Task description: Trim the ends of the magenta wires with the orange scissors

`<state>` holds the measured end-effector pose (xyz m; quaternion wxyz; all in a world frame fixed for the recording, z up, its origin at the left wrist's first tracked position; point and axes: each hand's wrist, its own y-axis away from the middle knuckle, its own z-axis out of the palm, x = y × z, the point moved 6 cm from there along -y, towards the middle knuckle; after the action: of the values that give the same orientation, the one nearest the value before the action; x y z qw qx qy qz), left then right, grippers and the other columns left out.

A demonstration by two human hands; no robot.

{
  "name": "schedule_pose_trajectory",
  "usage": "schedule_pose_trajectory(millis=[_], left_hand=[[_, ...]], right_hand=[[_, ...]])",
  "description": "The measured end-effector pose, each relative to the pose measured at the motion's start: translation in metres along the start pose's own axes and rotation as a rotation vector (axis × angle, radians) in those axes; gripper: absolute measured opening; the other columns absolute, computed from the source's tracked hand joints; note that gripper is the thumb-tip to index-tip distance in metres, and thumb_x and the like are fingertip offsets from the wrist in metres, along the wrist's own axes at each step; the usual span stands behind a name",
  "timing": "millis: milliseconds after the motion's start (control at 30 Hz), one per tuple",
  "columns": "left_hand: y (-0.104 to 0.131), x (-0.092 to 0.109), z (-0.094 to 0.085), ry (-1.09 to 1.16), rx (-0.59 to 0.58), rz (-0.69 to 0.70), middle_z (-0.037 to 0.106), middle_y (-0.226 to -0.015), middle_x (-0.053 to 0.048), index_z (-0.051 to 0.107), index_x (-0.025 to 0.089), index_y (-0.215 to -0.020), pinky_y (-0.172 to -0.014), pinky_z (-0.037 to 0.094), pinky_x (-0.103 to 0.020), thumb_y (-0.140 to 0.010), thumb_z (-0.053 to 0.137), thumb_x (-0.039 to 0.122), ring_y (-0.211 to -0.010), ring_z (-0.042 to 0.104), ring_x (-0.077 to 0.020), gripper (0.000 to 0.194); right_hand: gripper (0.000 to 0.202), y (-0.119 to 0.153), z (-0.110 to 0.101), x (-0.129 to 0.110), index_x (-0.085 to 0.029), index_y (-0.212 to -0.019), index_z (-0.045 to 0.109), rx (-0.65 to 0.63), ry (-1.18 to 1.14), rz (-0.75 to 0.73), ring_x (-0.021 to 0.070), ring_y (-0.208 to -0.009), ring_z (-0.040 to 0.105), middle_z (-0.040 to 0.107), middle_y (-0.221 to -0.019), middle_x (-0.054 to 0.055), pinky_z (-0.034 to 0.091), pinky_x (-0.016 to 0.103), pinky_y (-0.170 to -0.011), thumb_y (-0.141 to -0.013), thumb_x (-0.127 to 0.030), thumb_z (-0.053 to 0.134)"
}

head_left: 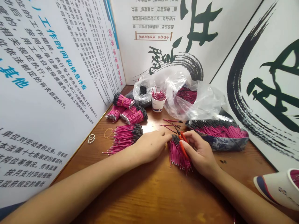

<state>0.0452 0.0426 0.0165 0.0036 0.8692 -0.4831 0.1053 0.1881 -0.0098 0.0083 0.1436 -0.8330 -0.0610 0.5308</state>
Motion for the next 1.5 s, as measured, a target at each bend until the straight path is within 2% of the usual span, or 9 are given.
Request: schedule_pose_trajectory(millis=[167,400,500,700,933,1067,1200,1367,1500], left_hand=[[0.000,-0.004,-0.004,0.118,0.017,0.015,0.058,-0.088,-0.003,0.061,0.020,-0.097,-0.065,0.043,-0.027,-0.093,0.047,0.017,-0.076,0.056,-0.0176,0.015],[-0.003,-0.004,-0.003,0.106,-0.012,0.050,0.055,-0.094,-0.004,0.061,0.019,-0.095,-0.067,0.039,-0.027,-0.101,0.039,0.030,-0.079,0.050,-0.0170,0.025],[-0.003,-0.003,-0.007,0.130,-0.031,0.099,0.057,-0.098,-0.006,0.060,0.017,-0.097,-0.073,0.041,-0.029,-0.102,0.036,0.027,-0.084,0.052,-0.0179,0.026],[-0.001,-0.002,-0.010,0.125,-0.087,0.139,0.059,-0.098,-0.006,0.060,0.017,-0.096,-0.073,0.043,-0.028,-0.089,0.050,0.012,-0.082,0.054,-0.0174,0.013],[-0.005,-0.001,-0.010,0.116,-0.065,0.135,0.059,-0.091,-0.006,0.059,0.016,-0.085,-0.070,0.043,-0.029,-0.098,0.040,0.021,-0.078,0.053,-0.0171,0.023],[-0.005,-0.005,-0.025,0.286,-0.042,0.083,0.058,-0.091,-0.005,0.054,0.016,-0.085,-0.070,0.043,-0.029,-0.093,0.048,0.021,-0.078,0.053,-0.0169,0.012],[-0.007,-0.013,-0.039,0.552,0.041,0.003,0.054,-0.079,0.000,0.049,0.018,-0.079,-0.067,0.041,-0.028,-0.092,0.051,0.025,-0.072,0.049,-0.0145,0.015],[-0.009,-0.022,-0.034,0.980,0.157,-0.092,0.056,-0.079,0.001,0.047,0.018,-0.084,-0.068,0.044,-0.027,-0.091,0.051,0.024,-0.072,0.053,-0.0126,0.010],[-0.008,-0.023,-0.024,1.068,0.278,-0.131,0.056,-0.080,0.000,0.048,0.018,-0.089,-0.067,0.045,-0.026,-0.092,0.052,0.028,-0.074,0.055,-0.0135,0.011]], right_hand=[[0.008,-0.001,0.002,0.000,-0.022,-0.093,0.057,-0.037,0.015,0.011,0.0151,-0.065,0.059,0.064,-0.075,0.000,0.047,0.025,-0.061,-0.094,-0.030,0.056],[0.010,0.000,0.003,0.001,-0.021,-0.093,0.056,-0.058,0.015,0.026,0.0150,-0.065,0.057,0.061,-0.074,-0.001,0.046,0.025,-0.061,-0.095,-0.031,0.054],[0.011,0.001,0.003,0.003,-0.021,-0.093,0.056,-0.061,0.013,0.031,0.0147,-0.065,0.055,0.060,-0.074,-0.001,0.045,0.025,-0.061,-0.095,-0.032,0.054],[0.012,0.000,0.004,0.005,-0.021,-0.094,0.056,-0.072,0.007,0.037,0.0151,-0.065,0.055,0.061,-0.075,0.000,0.045,0.026,-0.061,-0.095,-0.033,0.054],[0.011,0.000,0.004,0.003,-0.021,-0.093,0.056,-0.072,0.004,0.036,0.0151,-0.065,0.056,0.061,-0.074,0.000,0.045,0.025,-0.061,-0.094,-0.032,0.055],[0.012,-0.001,0.004,0.004,-0.021,-0.093,0.056,-0.076,0.006,0.038,0.0151,-0.065,0.056,0.061,-0.075,0.000,0.045,0.025,-0.061,-0.094,-0.032,0.054],[0.012,0.000,0.004,0.005,-0.021,-0.094,0.056,-0.081,0.004,0.042,0.0153,-0.066,0.057,0.062,-0.077,0.000,0.045,0.025,-0.062,-0.095,-0.033,0.055],[0.013,0.001,0.005,0.005,-0.021,-0.095,0.056,-0.088,0.005,0.047,0.0157,-0.066,0.057,0.063,-0.077,0.001,0.045,0.026,-0.062,-0.095,-0.034,0.054],[0.013,0.000,0.005,0.005,-0.021,-0.095,0.056,-0.087,0.012,0.043,0.0154,-0.064,0.055,0.061,-0.075,0.000,0.044,0.026,-0.060,-0.096,-0.034,0.054]])
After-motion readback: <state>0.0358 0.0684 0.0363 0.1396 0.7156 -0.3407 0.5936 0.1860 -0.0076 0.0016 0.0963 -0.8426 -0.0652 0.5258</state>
